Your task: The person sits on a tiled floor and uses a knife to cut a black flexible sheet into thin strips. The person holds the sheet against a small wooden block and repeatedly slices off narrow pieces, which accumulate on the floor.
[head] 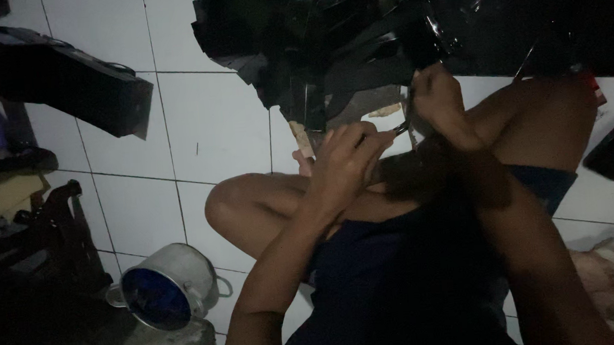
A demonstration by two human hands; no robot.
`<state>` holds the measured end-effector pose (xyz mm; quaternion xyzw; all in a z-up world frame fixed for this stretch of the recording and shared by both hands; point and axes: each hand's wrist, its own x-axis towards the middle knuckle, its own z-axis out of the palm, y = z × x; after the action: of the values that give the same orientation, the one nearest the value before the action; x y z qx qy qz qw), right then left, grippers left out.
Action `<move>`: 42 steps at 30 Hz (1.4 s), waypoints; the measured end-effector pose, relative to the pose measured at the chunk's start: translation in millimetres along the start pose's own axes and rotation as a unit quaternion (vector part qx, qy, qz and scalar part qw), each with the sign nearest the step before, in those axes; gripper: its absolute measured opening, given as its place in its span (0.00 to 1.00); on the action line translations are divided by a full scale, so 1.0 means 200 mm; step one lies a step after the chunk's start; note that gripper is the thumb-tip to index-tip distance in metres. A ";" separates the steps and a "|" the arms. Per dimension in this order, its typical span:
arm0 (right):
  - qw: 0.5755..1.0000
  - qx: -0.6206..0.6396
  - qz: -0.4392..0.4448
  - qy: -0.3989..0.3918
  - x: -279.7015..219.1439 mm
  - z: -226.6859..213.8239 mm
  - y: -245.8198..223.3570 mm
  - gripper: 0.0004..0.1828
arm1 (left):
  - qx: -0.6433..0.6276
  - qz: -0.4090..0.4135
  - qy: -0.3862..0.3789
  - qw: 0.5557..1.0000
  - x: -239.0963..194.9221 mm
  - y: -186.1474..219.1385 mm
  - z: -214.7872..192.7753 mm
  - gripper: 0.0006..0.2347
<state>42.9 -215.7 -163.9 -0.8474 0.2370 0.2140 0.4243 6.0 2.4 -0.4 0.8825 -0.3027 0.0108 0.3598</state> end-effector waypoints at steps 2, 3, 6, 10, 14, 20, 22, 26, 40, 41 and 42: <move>1.000 -0.023 -0.005 0.009 0.03 0.02 0.02 0.18 | -0.009 -0.010 0.004 1.000 0.01 0.01 0.00 0.06; 0.999 -0.030 -0.011 0.019 0.03 0.03 0.04 0.18 | -0.014 -0.015 0.006 1.000 0.01 0.01 0.00 0.06; 0.999 -0.012 -0.018 0.033 0.05 0.04 0.06 0.18 | -0.016 -0.019 0.013 1.000 0.02 0.02 0.00 0.05; 0.999 -0.010 -0.019 0.035 0.09 0.04 0.06 0.19 | -0.009 -0.015 0.005 1.000 0.03 0.03 -0.01 0.07; 0.999 -0.035 -0.007 0.026 0.12 0.04 0.04 0.21 | -0.012 -0.007 0.004 1.000 0.04 0.03 -0.01 0.08; 0.998 -0.044 0.002 0.052 0.17 0.05 0.06 0.20 | -0.004 -0.013 0.007 1.000 0.04 0.05 -0.01 0.07; 0.998 -0.023 0.001 0.052 0.19 0.04 0.07 0.21 | 0.007 -0.006 0.007 1.000 0.04 0.06 -0.01 0.07; 0.991 -0.082 0.083 0.071 0.26 0.06 0.06 0.19 | 0.025 0.005 0.027 0.999 0.05 0.07 0.00 0.06; 0.960 -0.109 0.175 0.189 0.30 -0.09 0.03 0.14 | 0.113 0.049 0.022 0.992 0.04 0.08 0.04 0.12; 0.966 -0.099 0.141 0.193 0.33 -0.12 0.06 0.15 | 0.125 0.055 0.018 0.990 0.04 0.07 0.04 0.13; 0.971 -0.089 0.107 0.196 0.35 -0.18 0.11 0.16 | 0.138 0.059 0.013 0.989 0.04 0.07 0.04 0.14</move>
<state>91.1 -272.2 -197.4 -0.8771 0.3845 0.1084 0.2668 2.6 -14.7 4.3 0.9039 -0.3454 0.0856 0.2375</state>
